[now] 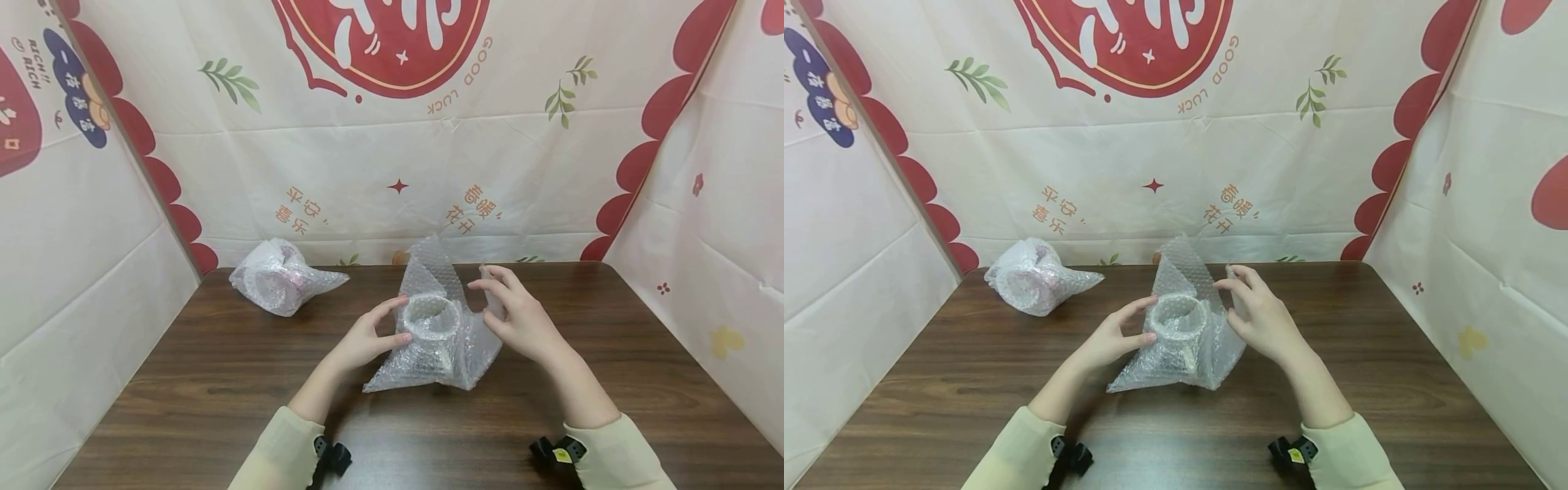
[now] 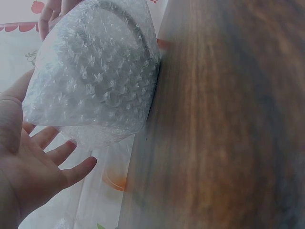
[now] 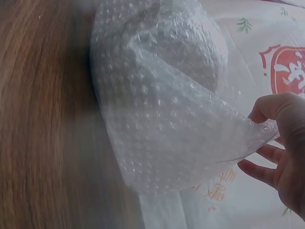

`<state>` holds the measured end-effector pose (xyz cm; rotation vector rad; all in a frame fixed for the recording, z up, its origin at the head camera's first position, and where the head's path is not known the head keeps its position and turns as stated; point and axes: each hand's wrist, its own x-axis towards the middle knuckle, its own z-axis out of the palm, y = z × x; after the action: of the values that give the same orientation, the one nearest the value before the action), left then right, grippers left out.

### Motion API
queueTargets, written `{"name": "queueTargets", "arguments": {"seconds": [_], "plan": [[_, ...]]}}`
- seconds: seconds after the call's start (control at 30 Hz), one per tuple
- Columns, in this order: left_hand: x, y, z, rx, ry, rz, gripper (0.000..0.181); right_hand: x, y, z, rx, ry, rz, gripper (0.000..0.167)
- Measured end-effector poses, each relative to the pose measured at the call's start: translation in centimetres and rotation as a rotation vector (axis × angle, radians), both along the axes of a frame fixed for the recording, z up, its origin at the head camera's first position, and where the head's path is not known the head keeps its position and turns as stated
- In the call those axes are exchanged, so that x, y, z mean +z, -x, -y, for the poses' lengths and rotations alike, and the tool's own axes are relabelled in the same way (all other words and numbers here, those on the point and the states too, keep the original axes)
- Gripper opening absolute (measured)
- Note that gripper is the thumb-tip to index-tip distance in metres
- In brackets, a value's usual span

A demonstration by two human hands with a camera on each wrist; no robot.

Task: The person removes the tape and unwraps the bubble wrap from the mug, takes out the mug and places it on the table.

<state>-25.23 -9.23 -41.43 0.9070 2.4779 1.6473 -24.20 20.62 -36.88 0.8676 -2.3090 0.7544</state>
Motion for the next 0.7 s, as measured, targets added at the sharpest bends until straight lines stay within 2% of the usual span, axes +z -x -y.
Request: {"name": "queueTargets", "arguments": {"seconds": [0.27, 0.47, 0.7], "plan": [[0.0, 0.0, 0.0, -0.002, -0.002, 0.008, 0.064, 0.0, 0.3, -1.5, -0.035, -0.006, 0.062, 0.055], [-0.1, 0.0, 0.1, 0.0, 0.004, 0.017, 0.063, 0.3, 0.4, -3.1, -0.094, 0.004, 0.103, 0.062], [0.0, 0.0, 0.0, -0.01, 0.005, 0.025, 0.063, 0.5, 0.4, -4.7, -0.124, -0.032, 0.217, 0.055]]}}
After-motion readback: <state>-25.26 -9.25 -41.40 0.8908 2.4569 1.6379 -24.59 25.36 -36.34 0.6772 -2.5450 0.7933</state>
